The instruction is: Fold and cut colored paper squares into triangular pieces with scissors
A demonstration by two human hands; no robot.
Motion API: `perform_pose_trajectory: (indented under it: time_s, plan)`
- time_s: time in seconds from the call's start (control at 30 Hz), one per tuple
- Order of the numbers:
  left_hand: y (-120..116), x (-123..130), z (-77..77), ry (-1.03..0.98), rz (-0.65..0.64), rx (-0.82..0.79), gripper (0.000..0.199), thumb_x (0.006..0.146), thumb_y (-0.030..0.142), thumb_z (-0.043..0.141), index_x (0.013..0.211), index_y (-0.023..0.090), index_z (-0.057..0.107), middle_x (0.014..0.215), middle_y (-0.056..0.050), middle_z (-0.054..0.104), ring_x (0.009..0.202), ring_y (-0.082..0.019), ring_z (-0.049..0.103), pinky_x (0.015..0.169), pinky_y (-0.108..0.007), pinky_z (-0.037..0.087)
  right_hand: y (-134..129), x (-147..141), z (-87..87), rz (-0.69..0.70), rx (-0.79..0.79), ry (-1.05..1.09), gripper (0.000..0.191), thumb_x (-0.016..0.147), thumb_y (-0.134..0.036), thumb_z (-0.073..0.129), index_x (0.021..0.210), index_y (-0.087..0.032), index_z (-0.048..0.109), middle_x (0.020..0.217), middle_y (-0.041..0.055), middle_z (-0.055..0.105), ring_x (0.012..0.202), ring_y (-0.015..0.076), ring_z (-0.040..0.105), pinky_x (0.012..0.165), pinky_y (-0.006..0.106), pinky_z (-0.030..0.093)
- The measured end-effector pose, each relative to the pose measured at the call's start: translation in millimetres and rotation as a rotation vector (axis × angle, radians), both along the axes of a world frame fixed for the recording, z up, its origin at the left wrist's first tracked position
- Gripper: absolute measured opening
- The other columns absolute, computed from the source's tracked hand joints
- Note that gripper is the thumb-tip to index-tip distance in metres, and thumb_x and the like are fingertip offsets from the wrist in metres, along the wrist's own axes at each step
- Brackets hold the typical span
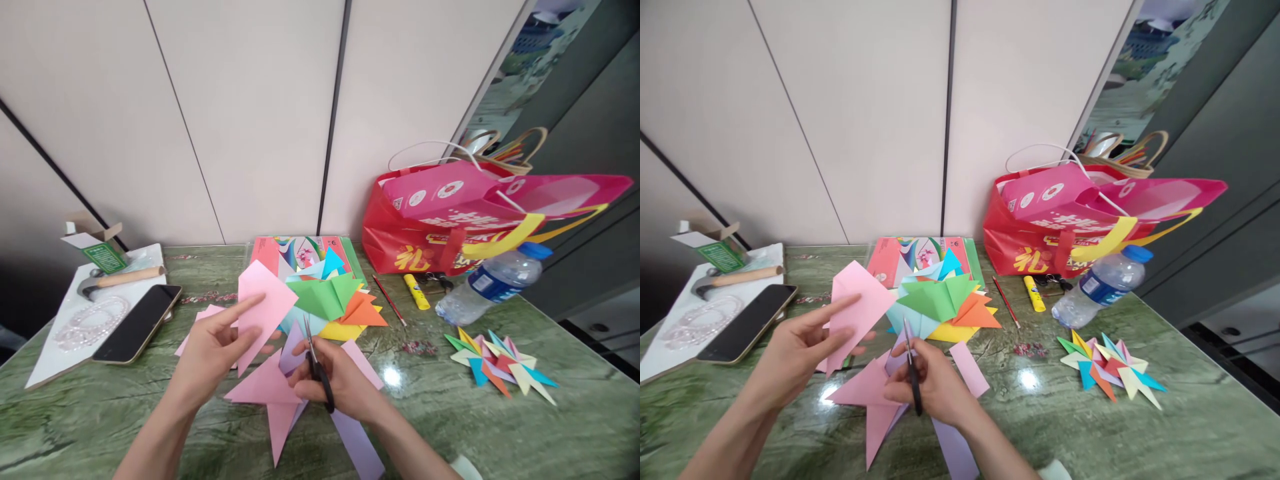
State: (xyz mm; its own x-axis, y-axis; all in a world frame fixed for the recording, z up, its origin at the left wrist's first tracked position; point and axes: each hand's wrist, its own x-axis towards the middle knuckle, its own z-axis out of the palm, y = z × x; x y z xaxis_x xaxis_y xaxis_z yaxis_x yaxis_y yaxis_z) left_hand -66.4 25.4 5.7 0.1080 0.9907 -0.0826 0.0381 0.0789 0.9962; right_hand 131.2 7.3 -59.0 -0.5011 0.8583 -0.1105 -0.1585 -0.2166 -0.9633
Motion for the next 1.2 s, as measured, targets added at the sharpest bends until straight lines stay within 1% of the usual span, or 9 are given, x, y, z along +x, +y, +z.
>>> perform_pose_trajectory:
  time_s: [0.07, 0.13, 0.2, 0.27, 0.37, 0.5, 0.7, 0.97, 1.2]
  plan:
    - [-2, -1, 2.5, 0.047, -0.003, 0.008, 0.060, 0.066, 0.027, 0.070, 0.123, 0.020, 0.053, 0.069, -0.005, 0.074, 0.065, -0.024, 0.070, 0.039, -0.021, 0.046, -1, 0, 1.4, 0.054, -0.008, 0.034, 0.043, 0.062, -0.033, 0.077, 0.094, -0.018, 0.054, 0.075, 0.0004, 0.063, 0.066, 0.0123, 0.055, 0.062, 0.024, 0.041]
    - [-3, 1, 4.5, 0.095, -0.021, 0.010, 0.058, 0.065, 0.027, 0.070, 0.120, 0.019, 0.057, 0.063, -0.003, 0.072, 0.054, -0.021, 0.067, 0.034, -0.019, 0.040, -2, 1, 3.3, 0.098, -0.011, 0.057, 0.042, 0.062, -0.033, 0.076, 0.095, -0.016, 0.057, 0.074, 0.0004, 0.061, 0.066, 0.0119, 0.054, 0.063, 0.024, 0.041]
    - [-4, 5, 5.6, 0.149, -0.047, 0.011, 0.055, 0.064, 0.026, 0.070, 0.118, 0.019, 0.059, 0.053, 0.000, 0.068, 0.039, -0.014, 0.057, 0.031, -0.019, 0.035, -2, 1, 5.6, 0.121, -0.012, 0.058, 0.043, 0.062, -0.033, 0.076, 0.098, -0.016, 0.059, 0.072, -0.0004, 0.060, 0.064, 0.0114, 0.052, 0.061, 0.024, 0.040]
    - [-4, 8, 5.9, 0.201, -0.074, 0.014, 0.052, 0.063, 0.024, 0.069, 0.115, 0.020, 0.062, 0.046, 0.003, 0.062, 0.032, -0.009, 0.043, 0.030, -0.018, 0.029, -2, 2, 7.8, 0.133, -0.014, 0.051, 0.045, 0.062, -0.033, 0.076, 0.100, -0.015, 0.060, 0.070, -0.0009, 0.058, 0.062, 0.0111, 0.051, 0.059, 0.023, 0.038]
    - [-4, 12, 5.9, 0.236, -0.107, 0.030, 0.046, 0.062, 0.019, 0.068, 0.109, 0.022, 0.066, 0.043, 0.006, 0.053, 0.035, -0.006, 0.031, 0.031, -0.017, 0.023, -3, 3, 10.1, 0.152, -0.018, 0.066, 0.046, 0.062, -0.035, 0.076, 0.101, -0.015, 0.061, 0.068, -0.0015, 0.056, 0.060, 0.0102, 0.047, 0.055, 0.022, 0.035]
    - [-5, 13, 6.5, 0.252, -0.139, 0.032, 0.046, 0.062, 0.017, 0.066, 0.108, 0.020, 0.067, 0.043, 0.007, 0.045, 0.041, -0.006, 0.022, 0.034, -0.017, 0.020, -3, 4, 11.3, 0.167, -0.022, 0.087, 0.045, 0.062, -0.036, 0.076, 0.100, -0.016, 0.062, 0.068, -0.0018, 0.056, 0.059, 0.0093, 0.045, 0.054, 0.021, 0.033]
    - [-4, 12, 6.6, 0.287, -0.165, 0.035, 0.048, 0.066, 0.017, 0.061, 0.114, 0.013, 0.062, 0.046, 0.008, 0.039, 0.044, -0.006, 0.021, 0.036, -0.016, 0.019, -3, 3, 11.1, 0.190, -0.047, 0.087, 0.046, 0.062, -0.033, 0.077, 0.100, -0.014, 0.061, 0.066, -0.0013, 0.057, 0.059, 0.0090, 0.047, 0.055, 0.021, 0.034]
    - [-4, 11, 4.7, 0.286, -0.201, 0.036, 0.049, 0.068, 0.019, 0.060, 0.116, 0.012, 0.060, 0.051, 0.007, 0.039, 0.046, -0.006, 0.024, 0.038, -0.017, 0.021, -3, 3, 5.8, 0.169, -0.022, 0.100, 0.038, 0.064, -0.031, 0.076, 0.096, -0.014, 0.063, 0.066, -0.0023, 0.054, 0.057, 0.0074, 0.044, 0.052, 0.020, 0.031]
    - [-4, 8, 3.9, 0.291, -0.197, 0.054, 0.048, 0.068, 0.018, 0.061, 0.116, 0.013, 0.061, 0.055, 0.005, 0.043, 0.047, -0.006, 0.027, 0.039, -0.017, 0.024, -2, 4, 9.0, 0.166, -0.002, 0.063, 0.038, 0.064, -0.033, 0.076, 0.094, -0.014, 0.063, 0.061, -0.0040, 0.050, 0.053, 0.0066, 0.039, 0.049, 0.019, 0.027]
